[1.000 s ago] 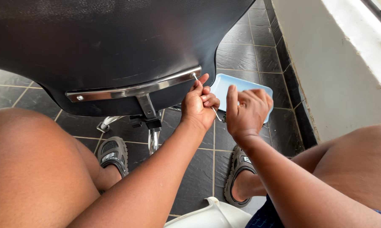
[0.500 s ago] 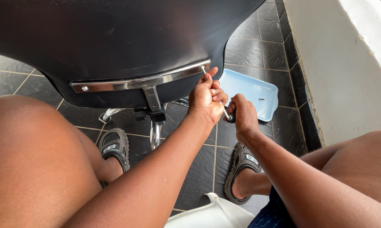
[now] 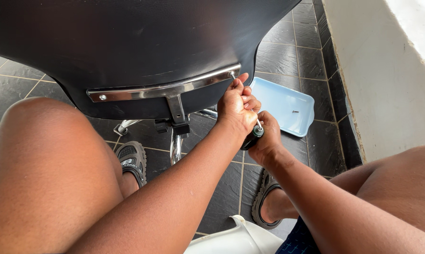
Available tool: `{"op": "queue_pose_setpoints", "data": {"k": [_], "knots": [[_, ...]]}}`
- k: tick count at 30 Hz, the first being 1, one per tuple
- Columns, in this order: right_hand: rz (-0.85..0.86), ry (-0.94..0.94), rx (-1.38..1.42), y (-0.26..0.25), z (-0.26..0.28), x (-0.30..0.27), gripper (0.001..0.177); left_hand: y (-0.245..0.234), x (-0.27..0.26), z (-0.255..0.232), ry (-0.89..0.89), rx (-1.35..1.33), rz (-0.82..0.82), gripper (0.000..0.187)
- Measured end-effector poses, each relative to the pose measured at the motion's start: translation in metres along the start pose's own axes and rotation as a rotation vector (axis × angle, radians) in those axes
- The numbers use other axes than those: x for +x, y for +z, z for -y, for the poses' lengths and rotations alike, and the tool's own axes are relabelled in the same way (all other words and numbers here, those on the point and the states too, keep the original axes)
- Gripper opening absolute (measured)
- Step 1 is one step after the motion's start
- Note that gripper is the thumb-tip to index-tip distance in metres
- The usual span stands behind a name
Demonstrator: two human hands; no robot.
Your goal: The person attaches the seat base to the underside of an office chair using an Allen key and a screwdriver. They tighten multiple bolts under the seat and then test the armrests by pressing them down.
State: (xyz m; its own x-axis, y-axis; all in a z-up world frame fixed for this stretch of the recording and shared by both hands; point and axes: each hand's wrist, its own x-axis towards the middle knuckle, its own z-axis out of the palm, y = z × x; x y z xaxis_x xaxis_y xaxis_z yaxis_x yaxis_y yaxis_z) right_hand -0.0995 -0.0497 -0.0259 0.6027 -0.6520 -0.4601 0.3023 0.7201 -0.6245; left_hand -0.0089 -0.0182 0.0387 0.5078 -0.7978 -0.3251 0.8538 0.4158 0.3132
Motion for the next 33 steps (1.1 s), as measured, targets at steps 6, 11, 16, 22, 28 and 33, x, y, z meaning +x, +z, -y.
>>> {"op": "queue_pose_setpoints", "data": {"k": [6, 11, 16, 22, 28, 33], "knots": [[-0.020, 0.079, 0.085, 0.025, -0.006, -0.035, 0.051, 0.001, 0.003, 0.005, 0.022, -0.019, -0.059, 0.024], [-0.236, -0.401, 0.194, 0.028, -0.033, -0.035, 0.060, -0.001, 0.033, 0.015, 0.033, -0.037, -0.027, 0.020], [-0.425, -0.671, -0.439, 0.024, -0.038, -0.030, 0.064, -0.006, 0.073, 0.010, -0.075, -0.047, 0.041, 0.015], [-0.402, -0.477, -0.434, 0.038, -0.017, -0.046, 0.071, -0.016, 0.101, 0.003, -0.190, -0.007, 0.087, 0.011], [-0.391, -0.134, -0.001, 0.057, -0.009, -0.059, 0.074, -0.017, 0.094, 0.007, -0.095, 0.078, 0.153, 0.013], [-0.360, -0.240, 0.187, 0.058, -0.016, -0.052, 0.068, -0.003, 0.067, -0.004, -0.091, 0.179, 0.046, 0.021]]}}
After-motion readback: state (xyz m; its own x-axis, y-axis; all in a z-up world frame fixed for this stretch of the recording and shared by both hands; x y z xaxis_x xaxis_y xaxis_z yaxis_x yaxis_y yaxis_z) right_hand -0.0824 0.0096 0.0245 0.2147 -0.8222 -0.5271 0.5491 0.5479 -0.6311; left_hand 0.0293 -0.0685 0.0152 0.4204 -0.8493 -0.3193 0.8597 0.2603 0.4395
